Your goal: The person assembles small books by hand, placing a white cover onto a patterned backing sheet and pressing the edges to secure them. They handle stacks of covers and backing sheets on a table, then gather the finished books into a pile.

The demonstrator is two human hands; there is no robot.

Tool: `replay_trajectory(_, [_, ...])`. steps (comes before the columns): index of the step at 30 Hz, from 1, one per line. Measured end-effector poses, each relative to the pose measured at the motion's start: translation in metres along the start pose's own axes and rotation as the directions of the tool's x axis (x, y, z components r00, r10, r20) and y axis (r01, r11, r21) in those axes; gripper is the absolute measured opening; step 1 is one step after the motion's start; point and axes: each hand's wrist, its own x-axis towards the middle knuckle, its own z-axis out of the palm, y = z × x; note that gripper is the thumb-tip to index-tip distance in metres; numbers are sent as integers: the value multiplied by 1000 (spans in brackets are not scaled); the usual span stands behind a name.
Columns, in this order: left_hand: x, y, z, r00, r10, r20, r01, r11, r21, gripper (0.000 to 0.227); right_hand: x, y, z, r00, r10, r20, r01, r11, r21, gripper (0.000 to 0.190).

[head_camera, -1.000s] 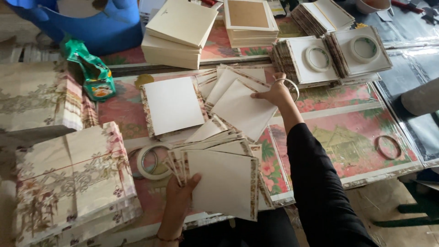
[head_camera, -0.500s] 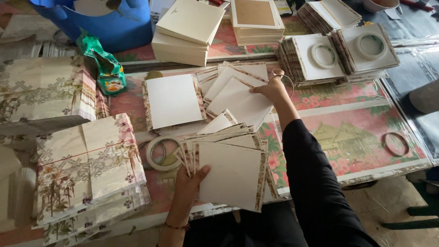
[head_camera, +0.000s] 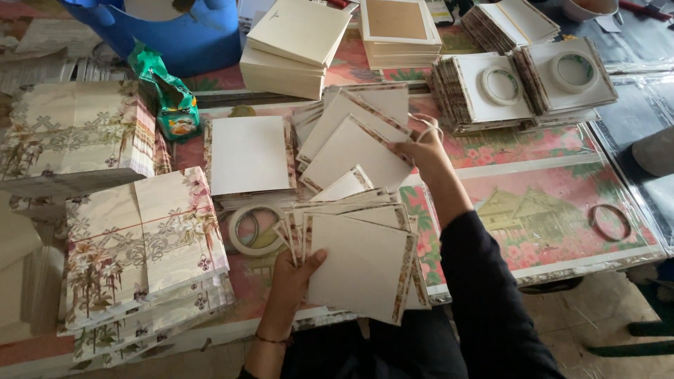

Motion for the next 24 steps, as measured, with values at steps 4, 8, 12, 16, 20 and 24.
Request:
replay_trajectory(4, [-2, -4, -2, 1000, 3, -6, -3, 999, 39, 27, -57, -27, -13, 960, -271, 71, 247, 939, 241, 86])
replay_trajectory(8, [-18, 13, 2, 993, 122, 9, -122, 990, 66, 19, -99, -38, -50, 877, -465, 122, 454, 884, 109, 86])
replay_trajectory(12, [-5, -19, -18, 970, 243, -1, -243, 969, 46, 12, -142, -34, -86, 885, -464, -17, 465, 886, 7, 96])
replay_trajectory(16, [-13, 27, 22, 872, 482, 86, -487, 871, 57, 31, -202, -39, -101, 884, -464, -64, 467, 881, 73, 107])
replay_trajectory(20, [-37, 105, 77, 655, 722, 224, -746, 665, 38, 75, -225, -6, -100, 827, -562, -19, 563, 826, 34, 106])
replay_trajectory(24, [-24, 69, 66, 629, 716, 304, -776, 602, 186, 70, -239, -6, -98, 787, -574, 226, 560, 818, 130, 121])
